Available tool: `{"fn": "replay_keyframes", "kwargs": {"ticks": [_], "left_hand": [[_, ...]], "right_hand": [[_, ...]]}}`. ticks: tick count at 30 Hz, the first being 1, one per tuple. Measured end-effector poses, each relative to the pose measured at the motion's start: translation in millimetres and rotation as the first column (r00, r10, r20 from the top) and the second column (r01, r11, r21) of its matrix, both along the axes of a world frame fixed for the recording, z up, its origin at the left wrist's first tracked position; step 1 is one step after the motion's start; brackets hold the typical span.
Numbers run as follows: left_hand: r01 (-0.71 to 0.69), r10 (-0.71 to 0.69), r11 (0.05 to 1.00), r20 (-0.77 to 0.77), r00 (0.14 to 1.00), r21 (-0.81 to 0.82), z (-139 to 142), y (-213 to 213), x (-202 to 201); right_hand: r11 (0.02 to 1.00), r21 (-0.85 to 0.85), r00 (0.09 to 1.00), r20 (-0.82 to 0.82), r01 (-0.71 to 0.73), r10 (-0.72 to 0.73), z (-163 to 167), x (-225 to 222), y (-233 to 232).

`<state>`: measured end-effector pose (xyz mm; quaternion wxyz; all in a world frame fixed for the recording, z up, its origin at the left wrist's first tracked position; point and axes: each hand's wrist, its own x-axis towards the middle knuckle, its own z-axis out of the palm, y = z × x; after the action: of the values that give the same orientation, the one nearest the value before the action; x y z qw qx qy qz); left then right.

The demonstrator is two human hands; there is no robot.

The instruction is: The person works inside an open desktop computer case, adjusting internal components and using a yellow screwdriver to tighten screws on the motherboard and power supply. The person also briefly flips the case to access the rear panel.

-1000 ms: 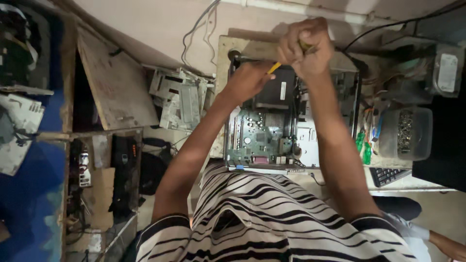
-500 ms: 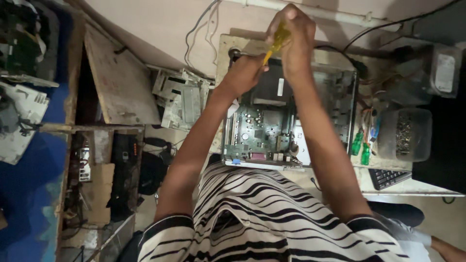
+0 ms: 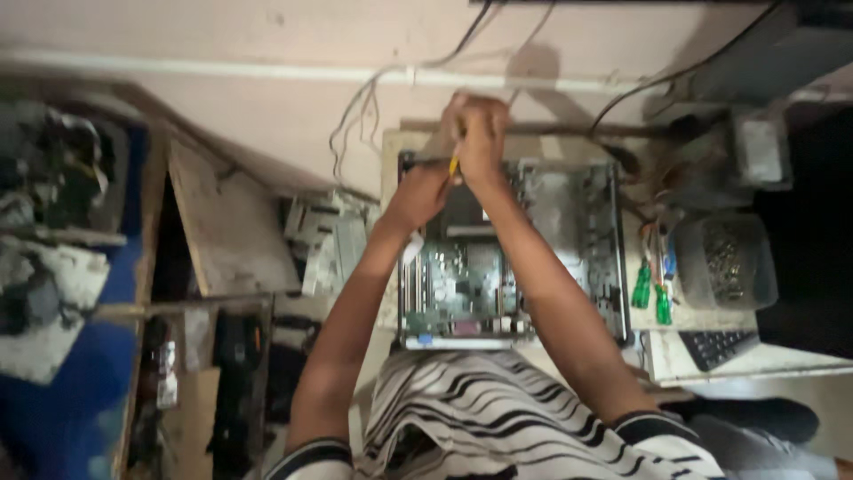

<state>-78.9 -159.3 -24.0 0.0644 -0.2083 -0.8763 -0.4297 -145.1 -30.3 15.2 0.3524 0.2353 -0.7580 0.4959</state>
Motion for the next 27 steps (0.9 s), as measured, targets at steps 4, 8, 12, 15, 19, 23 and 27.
{"fn": "replay_keyframes", "kwargs": {"ticks": [4, 8, 12, 15, 19, 23, 27], "left_hand": [[-0.042, 0.042, 0.999, 0.001, 0.999, 0.015, 2, 2, 0], [-0.027, 0.039, 0.997, -0.152, 0.988, 0.078, 0, 3, -1], [-0.102, 0.103, 0.995, -0.05, 0.993, 0.015, -11, -1, -5], [-0.092, 0.091, 0.995, -0.049, 0.995, -0.024, -20, -1, -7], [-0.092, 0.09, 0.994, -0.049, 0.995, -0.05, -25, 0, -4], [-0.117, 0.109, 0.991, -0.103, 0.989, -0.069, -20, 2, 1], [-0.158, 0.157, 0.982, -0.019, 0.987, -0.106, -13, 7, 3]], "right_hand": [[0.425, -0.723, 0.235, 0.355, -0.545, 0.905, 22, -18, 24], [0.531, -0.648, 0.334, 0.413, -0.545, 0.847, 48, -8, 15], [0.834, -0.486, 0.643, 0.556, -0.262, 0.526, 65, 19, -8], [0.853, -0.49, 0.879, 0.312, -0.177, 0.361, 70, 38, -19], [0.81, -0.555, 0.881, 0.269, -0.189, 0.39, 61, 47, -27], [0.676, -0.648, 0.684, 0.316, -0.351, 0.658, 44, 25, -18], [0.289, -0.74, 0.14, 0.259, -0.607, 0.956, 40, -6, 16]]}}
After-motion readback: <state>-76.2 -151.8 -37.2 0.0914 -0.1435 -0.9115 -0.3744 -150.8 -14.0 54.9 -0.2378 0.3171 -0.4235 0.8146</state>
